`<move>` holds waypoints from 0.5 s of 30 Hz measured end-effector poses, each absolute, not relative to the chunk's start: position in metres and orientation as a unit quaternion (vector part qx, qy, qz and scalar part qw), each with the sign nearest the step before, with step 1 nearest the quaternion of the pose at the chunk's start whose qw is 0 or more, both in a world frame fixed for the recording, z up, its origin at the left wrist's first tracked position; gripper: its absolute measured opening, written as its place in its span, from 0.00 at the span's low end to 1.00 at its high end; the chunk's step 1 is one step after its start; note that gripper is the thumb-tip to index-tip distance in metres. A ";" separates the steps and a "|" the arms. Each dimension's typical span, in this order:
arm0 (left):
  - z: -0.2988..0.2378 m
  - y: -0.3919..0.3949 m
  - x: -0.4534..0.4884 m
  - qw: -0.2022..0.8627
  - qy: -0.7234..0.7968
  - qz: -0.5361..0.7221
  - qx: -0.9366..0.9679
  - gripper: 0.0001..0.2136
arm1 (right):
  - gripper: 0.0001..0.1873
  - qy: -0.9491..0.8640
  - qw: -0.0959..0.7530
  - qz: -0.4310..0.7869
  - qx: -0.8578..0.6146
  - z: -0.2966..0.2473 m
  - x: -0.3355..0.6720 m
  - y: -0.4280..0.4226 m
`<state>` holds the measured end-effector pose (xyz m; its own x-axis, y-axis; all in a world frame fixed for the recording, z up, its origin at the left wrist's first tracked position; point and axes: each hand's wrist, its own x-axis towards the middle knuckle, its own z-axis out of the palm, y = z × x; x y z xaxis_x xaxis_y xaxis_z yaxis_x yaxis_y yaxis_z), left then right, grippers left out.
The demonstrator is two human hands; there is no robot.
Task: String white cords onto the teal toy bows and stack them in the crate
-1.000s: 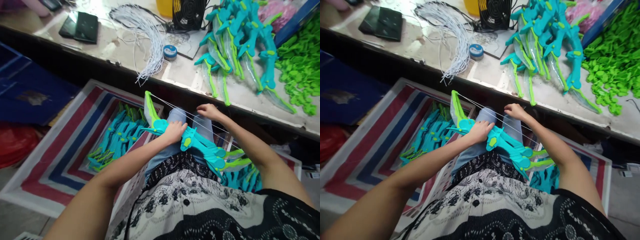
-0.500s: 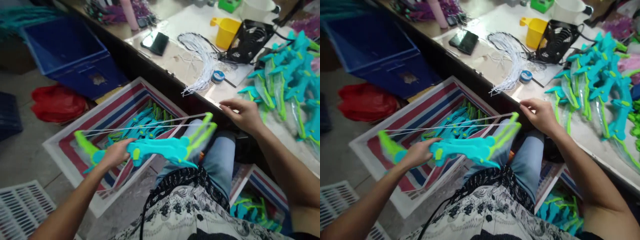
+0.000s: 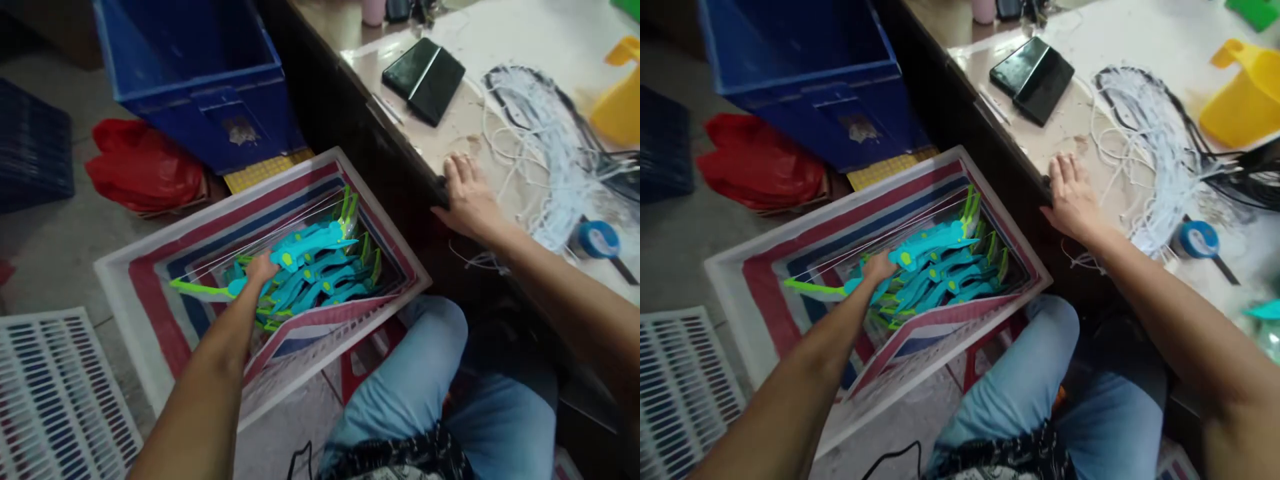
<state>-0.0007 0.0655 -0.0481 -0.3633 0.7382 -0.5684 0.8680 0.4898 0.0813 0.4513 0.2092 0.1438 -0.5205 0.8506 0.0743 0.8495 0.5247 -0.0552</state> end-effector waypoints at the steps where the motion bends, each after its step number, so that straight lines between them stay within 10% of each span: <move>1: -0.063 0.074 -0.004 0.282 0.819 -0.122 0.484 0.30 | 0.49 -0.873 0.037 -0.006 -0.486 0.146 0.451 0.208; 15: -0.208 0.105 -0.048 0.367 0.794 -0.143 0.463 0.26 | 0.47 -0.857 0.018 -0.094 -0.506 0.161 0.439 0.197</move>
<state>-0.0481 0.1047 -0.2076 -0.3018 0.6303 -0.7153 0.8400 0.5306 0.1131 0.4386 0.1971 0.1611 -0.4877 0.8639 0.1259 0.8706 0.4707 0.1433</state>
